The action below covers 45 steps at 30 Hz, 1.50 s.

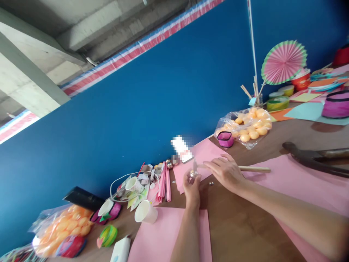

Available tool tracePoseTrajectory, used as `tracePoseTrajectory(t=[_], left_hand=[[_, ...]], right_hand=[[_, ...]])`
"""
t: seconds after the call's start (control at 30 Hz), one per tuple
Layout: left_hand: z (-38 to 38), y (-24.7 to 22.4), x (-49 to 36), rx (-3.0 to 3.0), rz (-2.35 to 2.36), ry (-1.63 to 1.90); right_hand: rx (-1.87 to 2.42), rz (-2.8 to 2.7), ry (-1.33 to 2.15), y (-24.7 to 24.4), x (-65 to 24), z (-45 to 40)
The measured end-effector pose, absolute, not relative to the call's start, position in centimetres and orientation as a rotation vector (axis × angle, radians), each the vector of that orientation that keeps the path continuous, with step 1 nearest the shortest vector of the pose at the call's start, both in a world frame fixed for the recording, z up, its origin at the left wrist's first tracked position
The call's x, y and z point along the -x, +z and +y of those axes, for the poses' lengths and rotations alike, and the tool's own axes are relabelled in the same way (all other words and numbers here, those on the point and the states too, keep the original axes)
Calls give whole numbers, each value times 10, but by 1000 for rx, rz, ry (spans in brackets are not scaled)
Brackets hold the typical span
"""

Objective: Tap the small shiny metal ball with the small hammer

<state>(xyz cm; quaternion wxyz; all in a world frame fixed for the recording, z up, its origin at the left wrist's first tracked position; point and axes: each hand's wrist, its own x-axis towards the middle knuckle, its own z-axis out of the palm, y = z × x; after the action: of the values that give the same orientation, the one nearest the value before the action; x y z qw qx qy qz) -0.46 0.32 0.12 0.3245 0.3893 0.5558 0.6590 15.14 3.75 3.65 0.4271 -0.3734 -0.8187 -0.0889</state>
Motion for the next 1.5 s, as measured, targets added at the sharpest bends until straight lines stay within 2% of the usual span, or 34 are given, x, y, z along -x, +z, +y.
tracePoseTrajectory(t=[0.83,1.23,1.5], left_hand=[[0,7,0,-1022,1372,1710],[3,2,4,-956,1431,1727],[5,-4,6,-861,1292,1760]], right_hand=[[863,-2153,-193,37,-151,35],[1247,-2085,-251,23,-168,72],[1423,-2135,-186,12,-171,80]])
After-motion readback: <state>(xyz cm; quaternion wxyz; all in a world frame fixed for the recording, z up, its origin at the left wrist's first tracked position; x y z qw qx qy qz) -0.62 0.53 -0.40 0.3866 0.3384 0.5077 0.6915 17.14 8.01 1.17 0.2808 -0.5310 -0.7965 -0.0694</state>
